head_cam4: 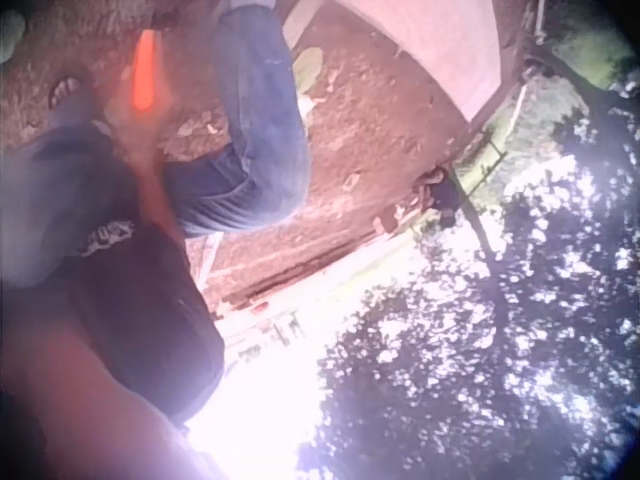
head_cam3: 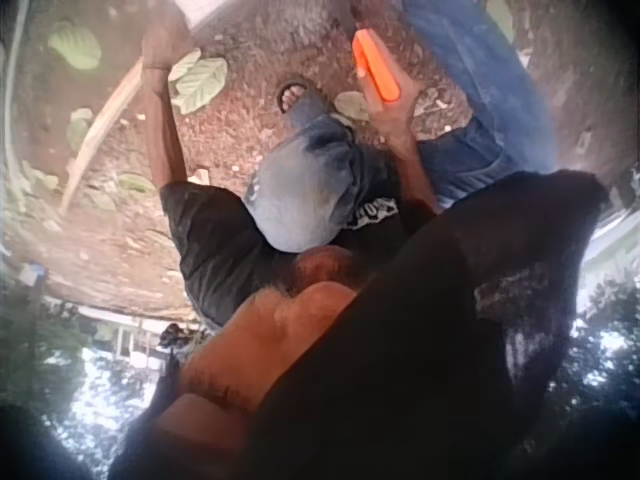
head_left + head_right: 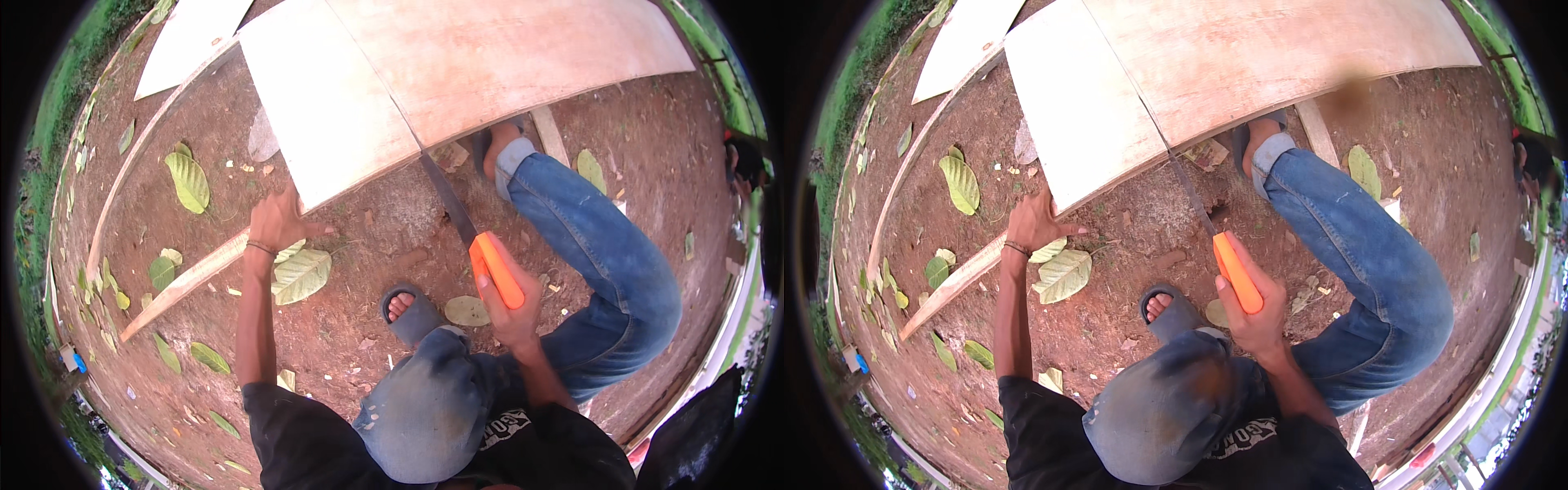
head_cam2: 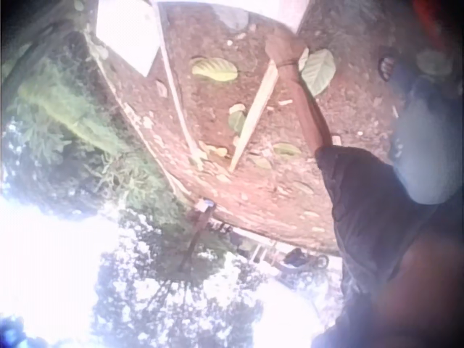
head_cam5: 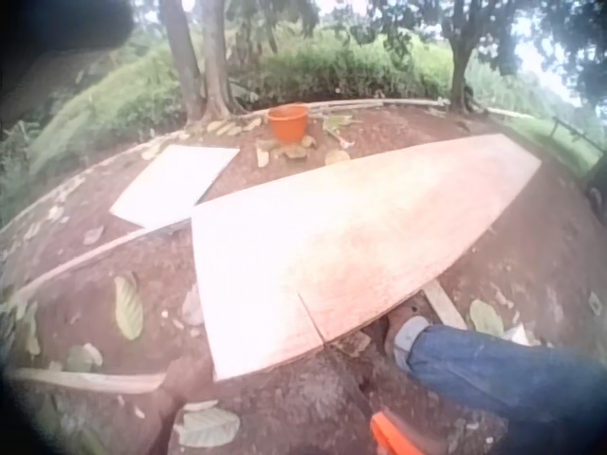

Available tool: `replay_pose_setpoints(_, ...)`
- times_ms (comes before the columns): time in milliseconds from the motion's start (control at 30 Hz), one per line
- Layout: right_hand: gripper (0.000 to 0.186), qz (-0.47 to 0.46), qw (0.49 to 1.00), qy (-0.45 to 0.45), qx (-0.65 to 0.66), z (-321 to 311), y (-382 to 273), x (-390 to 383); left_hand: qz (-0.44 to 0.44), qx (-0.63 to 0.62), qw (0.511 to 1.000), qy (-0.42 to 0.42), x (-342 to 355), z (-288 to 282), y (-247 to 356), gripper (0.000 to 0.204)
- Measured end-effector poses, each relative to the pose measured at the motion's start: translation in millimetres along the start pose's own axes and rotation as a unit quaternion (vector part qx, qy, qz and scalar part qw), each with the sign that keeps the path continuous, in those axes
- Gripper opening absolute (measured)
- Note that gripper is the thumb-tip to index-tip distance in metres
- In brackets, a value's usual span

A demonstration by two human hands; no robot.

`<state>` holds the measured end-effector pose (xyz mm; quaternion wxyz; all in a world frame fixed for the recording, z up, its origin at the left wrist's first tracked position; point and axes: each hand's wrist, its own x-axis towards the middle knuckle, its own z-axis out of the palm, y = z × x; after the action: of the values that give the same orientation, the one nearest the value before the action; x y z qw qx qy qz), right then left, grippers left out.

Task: The person uses a hand saw to cut a large sheet of plywood placed on wooden supports outdoors. They saw along a marked line, reposition the sheet, and complete the cut, separating the sheet into two pieces.

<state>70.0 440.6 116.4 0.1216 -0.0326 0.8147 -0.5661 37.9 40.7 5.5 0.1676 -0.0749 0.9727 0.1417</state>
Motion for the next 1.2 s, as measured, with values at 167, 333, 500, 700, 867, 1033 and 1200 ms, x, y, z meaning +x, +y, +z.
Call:
replay_pose_setpoints(167, 0.053, -0.025, 0.999, 0.007, -0.039, 2, 63, -25, -0.003, 0.051, 0.999, -0.016, 6, 4, 4, 0.039)
replay_pose_setpoints(333, 0.051, 0.036, 0.999, 0.013, 0.01, 6, 68, -29, 0.0, 0.071, 0.997, -0.025, 12, 2, 7, 0.041)
replay_pose_setpoints(500, 0.049, 0.082, 0.996, -0.034, 0.028, -3, -35, 9, 0.015, 0.087, 0.996, 0.018, 0, 8, -7, 0.046)
replay_pose_setpoints(700, 0.051, 0.098, 0.993, -0.063, -0.009, -16, -84, 45, 0.007, 0.128, 0.992, 0.009, 5, 15, -6, 0.047)
replay_pose_setpoints(867, 0.057, 0.116, 0.989, -0.091, 0.03, -26, -121, 85, 0.003, 0.079, 0.996, 0.031, 2, 17, -3, 0.048)
replay_pose_setpoints(1033, 0.059, 0.128, 0.983, -0.104, 0.086, -32, -128, 96, 0.011, 0.08, 0.996, 0.041, 3, 16, -3, 0.047)
replay_pose_setpoints(1200, 0.055, 0.065, 0.992, -0.074, 0.074, -28, -67, 49, 0.04, 0.07, 0.996, 0.042, -1, 13, -14, 0.043)
